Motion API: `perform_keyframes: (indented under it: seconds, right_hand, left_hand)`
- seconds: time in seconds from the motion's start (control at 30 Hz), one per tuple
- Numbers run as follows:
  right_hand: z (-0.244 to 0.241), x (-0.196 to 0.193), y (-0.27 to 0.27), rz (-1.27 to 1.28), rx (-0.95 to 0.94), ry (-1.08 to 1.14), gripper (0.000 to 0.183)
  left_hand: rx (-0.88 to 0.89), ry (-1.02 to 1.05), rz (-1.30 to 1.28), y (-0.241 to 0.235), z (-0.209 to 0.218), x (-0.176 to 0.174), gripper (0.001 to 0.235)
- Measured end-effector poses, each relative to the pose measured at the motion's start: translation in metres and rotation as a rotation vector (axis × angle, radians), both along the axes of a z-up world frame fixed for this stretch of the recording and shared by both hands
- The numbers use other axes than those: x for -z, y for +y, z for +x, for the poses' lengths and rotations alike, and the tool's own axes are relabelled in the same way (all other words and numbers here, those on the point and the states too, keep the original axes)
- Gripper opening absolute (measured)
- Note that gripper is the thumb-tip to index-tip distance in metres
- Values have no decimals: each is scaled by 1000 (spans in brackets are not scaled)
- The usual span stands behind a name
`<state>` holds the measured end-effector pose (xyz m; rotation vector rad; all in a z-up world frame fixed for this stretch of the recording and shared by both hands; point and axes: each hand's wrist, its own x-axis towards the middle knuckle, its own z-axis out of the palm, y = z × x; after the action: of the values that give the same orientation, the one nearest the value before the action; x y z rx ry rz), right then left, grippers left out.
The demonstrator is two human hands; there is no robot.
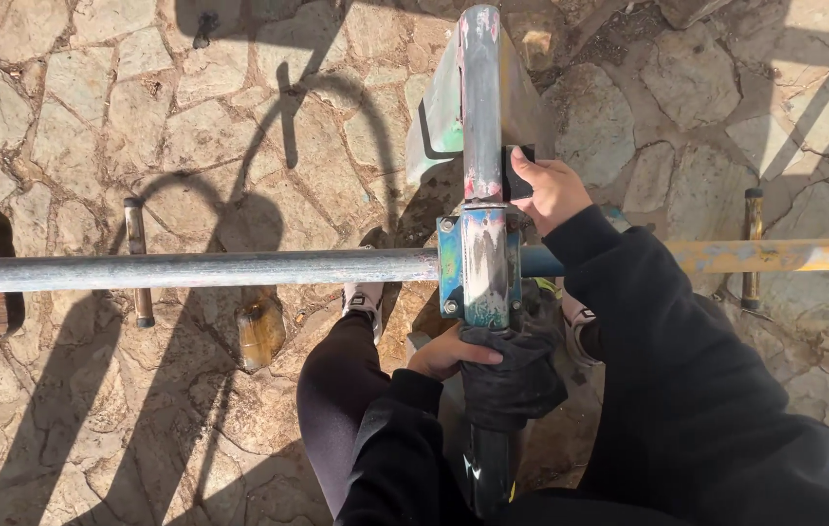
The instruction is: Sanding a metal joint on a structure using a piece of sandpaper
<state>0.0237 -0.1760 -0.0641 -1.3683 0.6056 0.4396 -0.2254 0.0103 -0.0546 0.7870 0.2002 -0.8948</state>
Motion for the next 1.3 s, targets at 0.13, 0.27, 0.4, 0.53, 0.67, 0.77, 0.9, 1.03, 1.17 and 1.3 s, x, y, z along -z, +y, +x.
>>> perform_keyframes:
  seconds: [0.13,0.27,0.4,0.53,0.67,0.77,0.9,1.03,1.17,1.3]
  right_hand:
    - [0,24,5,-3,61,47,87]
    - [-16,-42,-4,-47,60,32,81]
    - [-18,-117,16,-146,-41,-4,70]
    - [-5,-93,0,-165,-7,-27,69]
    - [-18,-79,27,-141,-8,-1,72]
    - [-11,-47,1,-175,-25,-18,67]
    - [-23,-110,21,-241,-15,-50,66]
    - [-14,-155,29,-187,12,50,69]
    - [-22,-172,52,-343,-151,125,79]
    - [-17,-136,15,-253,-155,-51,76]
  left_hand:
    - [-39,54,-35,-3,5,-4,99]
    - [-48,61,-47,-1,7,-25,93]
    - [-77,61,-63,2,18,-64,84]
    - [-75,61,-46,3,25,-74,68]
    - [-72,79,-30,-1,26,-79,63]
    - [-71,71,-26,0,29,-91,61]
    - [-41,92,-25,-4,25,-81,82]
    - [-30,105,-31,-3,26,-76,73]
    - [-52,62,-47,-3,22,-69,60]
    - [-54,78,-40,-2,25,-74,60]
